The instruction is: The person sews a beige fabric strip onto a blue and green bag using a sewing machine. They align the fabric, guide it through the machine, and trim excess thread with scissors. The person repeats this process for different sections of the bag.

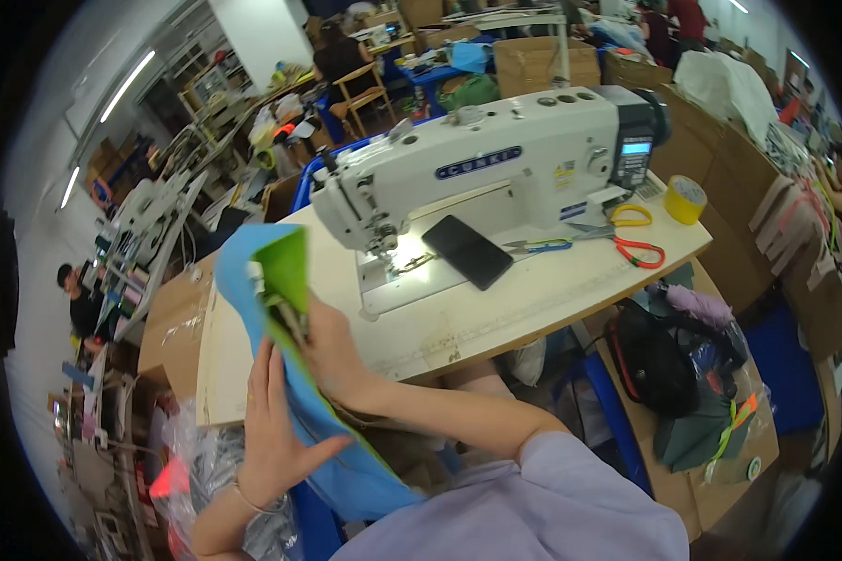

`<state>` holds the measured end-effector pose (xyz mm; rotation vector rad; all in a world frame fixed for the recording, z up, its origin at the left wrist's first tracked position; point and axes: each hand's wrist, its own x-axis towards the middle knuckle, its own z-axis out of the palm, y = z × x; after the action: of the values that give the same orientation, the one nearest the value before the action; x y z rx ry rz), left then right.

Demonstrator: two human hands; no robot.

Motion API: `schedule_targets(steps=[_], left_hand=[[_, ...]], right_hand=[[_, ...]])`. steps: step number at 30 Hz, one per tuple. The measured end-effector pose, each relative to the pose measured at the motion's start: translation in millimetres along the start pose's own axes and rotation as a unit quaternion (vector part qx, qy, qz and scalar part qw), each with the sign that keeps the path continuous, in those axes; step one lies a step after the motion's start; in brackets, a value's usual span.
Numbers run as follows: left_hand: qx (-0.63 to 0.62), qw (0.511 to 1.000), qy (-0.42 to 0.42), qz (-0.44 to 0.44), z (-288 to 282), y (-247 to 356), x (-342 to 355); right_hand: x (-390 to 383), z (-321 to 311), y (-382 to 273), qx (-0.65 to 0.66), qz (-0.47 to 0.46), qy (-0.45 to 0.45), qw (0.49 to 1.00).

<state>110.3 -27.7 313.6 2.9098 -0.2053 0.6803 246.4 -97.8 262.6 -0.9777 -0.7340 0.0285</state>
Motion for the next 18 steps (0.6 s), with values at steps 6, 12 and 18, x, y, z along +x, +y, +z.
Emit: schedule_targets(steps=[6,12,18], left_hand=[[-0.057,0.989,0.107,-0.083,36,-40,-24],[-0.084,0.957,0.216,-0.173,-47,-120,-52],[0.240,0.926,0.291,0.019,-157,-189,15]], right_hand=[[-4,0,3,-0.100,-0.106,-0.016,0.989],[3,-31,9,-0.131,-0.069,-0.121,0.982],[-46,-30,13,0.006,0.169,-0.470,0.866]])
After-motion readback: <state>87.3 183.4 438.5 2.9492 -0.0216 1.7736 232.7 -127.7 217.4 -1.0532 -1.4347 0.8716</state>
